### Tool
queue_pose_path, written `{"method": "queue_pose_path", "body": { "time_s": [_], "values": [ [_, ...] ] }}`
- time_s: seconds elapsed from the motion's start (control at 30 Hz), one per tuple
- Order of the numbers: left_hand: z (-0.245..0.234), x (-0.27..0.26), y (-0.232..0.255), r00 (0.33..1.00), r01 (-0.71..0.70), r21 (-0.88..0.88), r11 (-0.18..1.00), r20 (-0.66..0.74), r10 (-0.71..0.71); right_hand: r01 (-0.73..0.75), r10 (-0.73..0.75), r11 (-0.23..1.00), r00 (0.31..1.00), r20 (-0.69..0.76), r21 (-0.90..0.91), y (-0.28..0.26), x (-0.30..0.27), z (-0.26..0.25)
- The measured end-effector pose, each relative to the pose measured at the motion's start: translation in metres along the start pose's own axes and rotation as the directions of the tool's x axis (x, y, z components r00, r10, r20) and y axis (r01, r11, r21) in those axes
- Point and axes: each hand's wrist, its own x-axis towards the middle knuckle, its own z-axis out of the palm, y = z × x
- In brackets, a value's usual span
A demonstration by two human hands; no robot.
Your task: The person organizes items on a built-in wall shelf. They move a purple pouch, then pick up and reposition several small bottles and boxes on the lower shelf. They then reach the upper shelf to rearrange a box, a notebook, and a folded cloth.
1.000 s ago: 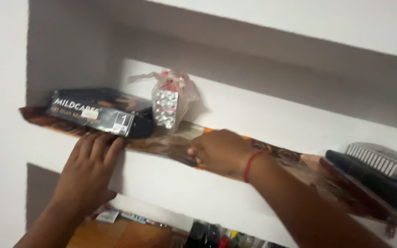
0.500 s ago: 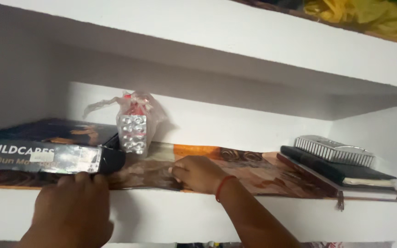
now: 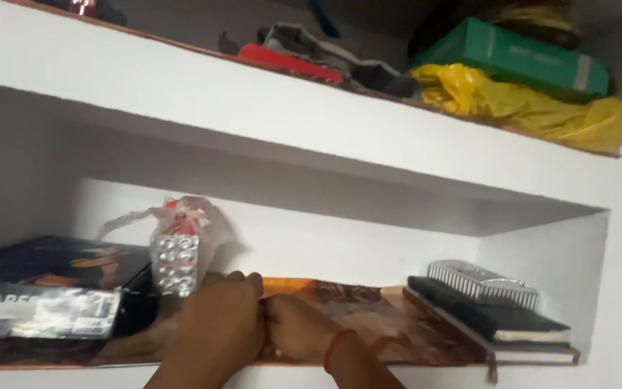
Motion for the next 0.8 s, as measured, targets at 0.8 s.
{"method": "queue_pose_path", "body": {
  "time_s": [0.8],
  "values": [
    [0.138,0.122,0.25,0.978,-0.023,-0.551,0.834,0.159,0.132,-0.764,0.525,0.371,0.641,-0.56,-0.527,0.154,-0.169,-0.248]
  ]
}}
